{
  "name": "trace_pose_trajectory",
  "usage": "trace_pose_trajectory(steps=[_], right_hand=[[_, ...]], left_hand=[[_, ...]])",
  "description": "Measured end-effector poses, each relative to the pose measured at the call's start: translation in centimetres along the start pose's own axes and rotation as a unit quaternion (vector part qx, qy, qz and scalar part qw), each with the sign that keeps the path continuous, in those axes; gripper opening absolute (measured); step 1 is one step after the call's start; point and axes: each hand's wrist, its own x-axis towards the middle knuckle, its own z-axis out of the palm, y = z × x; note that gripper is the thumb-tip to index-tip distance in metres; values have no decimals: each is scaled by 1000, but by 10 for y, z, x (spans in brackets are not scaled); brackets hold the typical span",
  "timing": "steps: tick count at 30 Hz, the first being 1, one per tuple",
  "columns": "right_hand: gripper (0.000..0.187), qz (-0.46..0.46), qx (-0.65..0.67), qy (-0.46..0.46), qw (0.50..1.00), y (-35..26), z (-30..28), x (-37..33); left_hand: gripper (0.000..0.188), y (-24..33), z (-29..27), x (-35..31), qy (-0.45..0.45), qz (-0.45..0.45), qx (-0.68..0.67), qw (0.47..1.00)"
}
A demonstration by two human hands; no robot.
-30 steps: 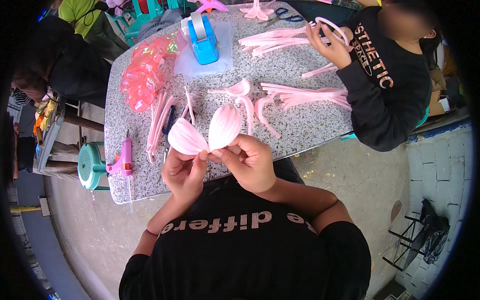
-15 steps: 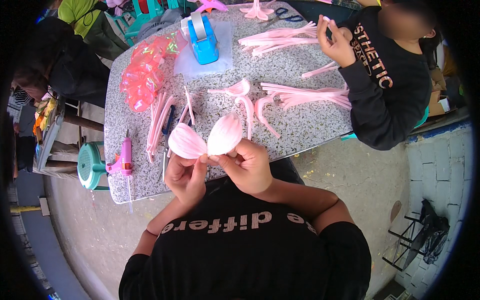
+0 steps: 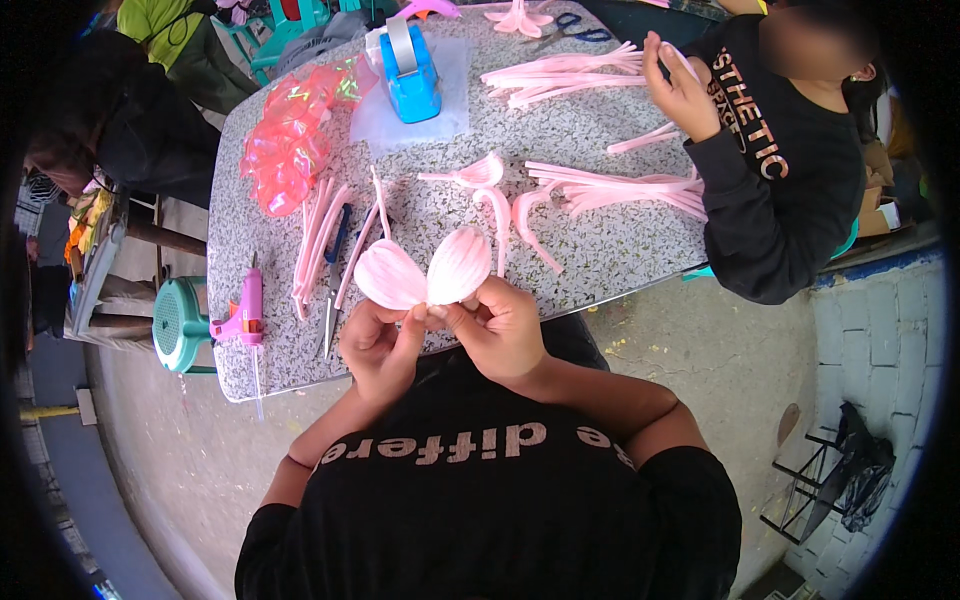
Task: The person assembles pink ribbon petals into a flower shape by applying glue with a hot glue gun and attaching them to a wire. They pick up petals from the table, apply adhesive to the base, and press them onto the floral structure while using scissors to cut materials.
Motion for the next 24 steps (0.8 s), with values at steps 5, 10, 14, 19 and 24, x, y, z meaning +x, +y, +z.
trace_pose_trajectory(steps=[5, 10, 14, 19, 24], right_hand=[[8, 15, 5, -38, 999, 0, -8, 7], [9, 27, 71, -46, 996, -5, -6, 8], [10, 32, 82, -60, 994, -6, -8, 9], [12, 29, 38, -59, 997, -8, -5, 9], [13, 20, -5, -87, 996, -11, -9, 8]], left_hand=[[8, 6, -2, 10, -51, -59, -42, 996], [10, 15, 1, 20, -39, 5, -94, 995], [14, 21, 6, 22, -11, 12, -146, 989], [16, 21, -6, 22, -85, 10, 74, 994], [13, 15, -6, 18, -71, -5, 71, 995]])
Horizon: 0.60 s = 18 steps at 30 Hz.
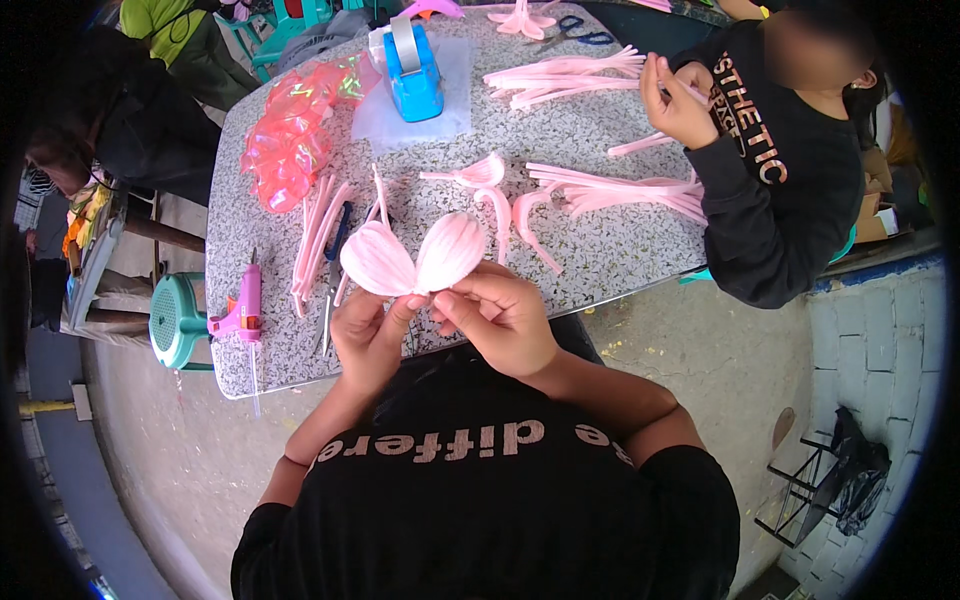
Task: The person assembles pink ribbon petals into a flower shape by applying glue with a hot glue gun and attaching them to a wire. They pick up petals from the table, apply adhesive to the base, and press them onto the floral structure while using scissors to cut materials.
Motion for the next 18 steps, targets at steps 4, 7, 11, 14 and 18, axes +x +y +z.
trace_pose_trajectory(steps=[4, 7, 11, 14, 18], right_hand=[[22, 59, 117, 10, 991, -5, -19, 7], [30, 153, 238, 41, 958, -15, -21, 21], [23, 248, 303, 63, 918, -20, -19, 26], [20, 266, 316, 58, 909, -21, -16, 27], [20, 244, 368, 80, 894, -30, -4, 21]], left_hand=[[13, -2, -3, -1, 16, -58, -27, 998], [11, -3, -2, -3, -5, -18, 30, 999], [10, -1, -1, -2, -28, 12, 64, 998], [9, -2, 0, -2, -22, 16, 63, 998], [9, -5, 1, -5, 4, 12, 71, 997]])
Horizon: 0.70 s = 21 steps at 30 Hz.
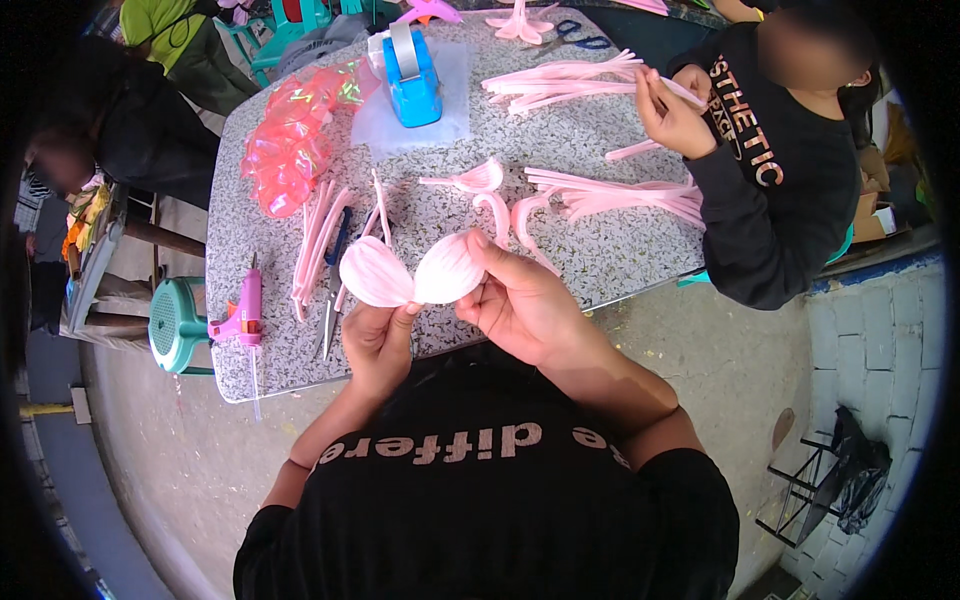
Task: The person assembles pink ribbon petals into a flower shape by applying glue with a hot glue gun and attaching them to a wire. They pick up petals from the table, apply adhesive to the base, and press them onto the floral structure while using scissors to cut materials.
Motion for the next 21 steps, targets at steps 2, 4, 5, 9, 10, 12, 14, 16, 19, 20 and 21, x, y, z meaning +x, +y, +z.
trace_pose_trajectory(steps=[2, 4, 5, 9, 10, 12, 14, 16, 19, 20, 21], right_hand=[[20, 0, 18, 33, 999, 2, 2, -3], [22, 18, 22, -2, 1000, 1, 0, -5], [22, 17, 22, -1, 1000, 1, -1, -6], [23, 15, 23, -13, 1000, 2, -3, -9], [23, 21, 21, -13, 999, 2, -4, -10], [23, 18, 21, -27, 999, 3, -7, -11], [23, 16, 22, -42, 999, 4, -5, -11], [23, -19, 3, 4, 1000, 4, 2, -12], [20, -65, -27, -83, 994, 7, -9, -7], [20, -65, -27, -83, 994, 9, -12, -5], [19, -97, -127, -89, 983, 12, -15, -3]], left_hand=[[8, -1, 1, 0, 10, 13, 8, 1000], [7, 0, 2, 1, 17, 14, 4, 1000], [7, 0, 2, 1, 23, 14, 1, 1000], [8, -3, 3, 1, 20, 27, 19, 999], [9, -1, 4, 3, 25, 50, 28, 998], [10, 0, 4, 4, 30, 72, 38, 996], [10, 0, 4, 4, 29, 56, 35, 997], [9, -1, 4, 4, 33, 51, 24, 998], [9, 2, 4, 4, 39, 36, 13, 999], [10, 3, 4, 4, 41, 27, 12, 999], [10, 4, 4, 4, 42, 27, 13, 999]])
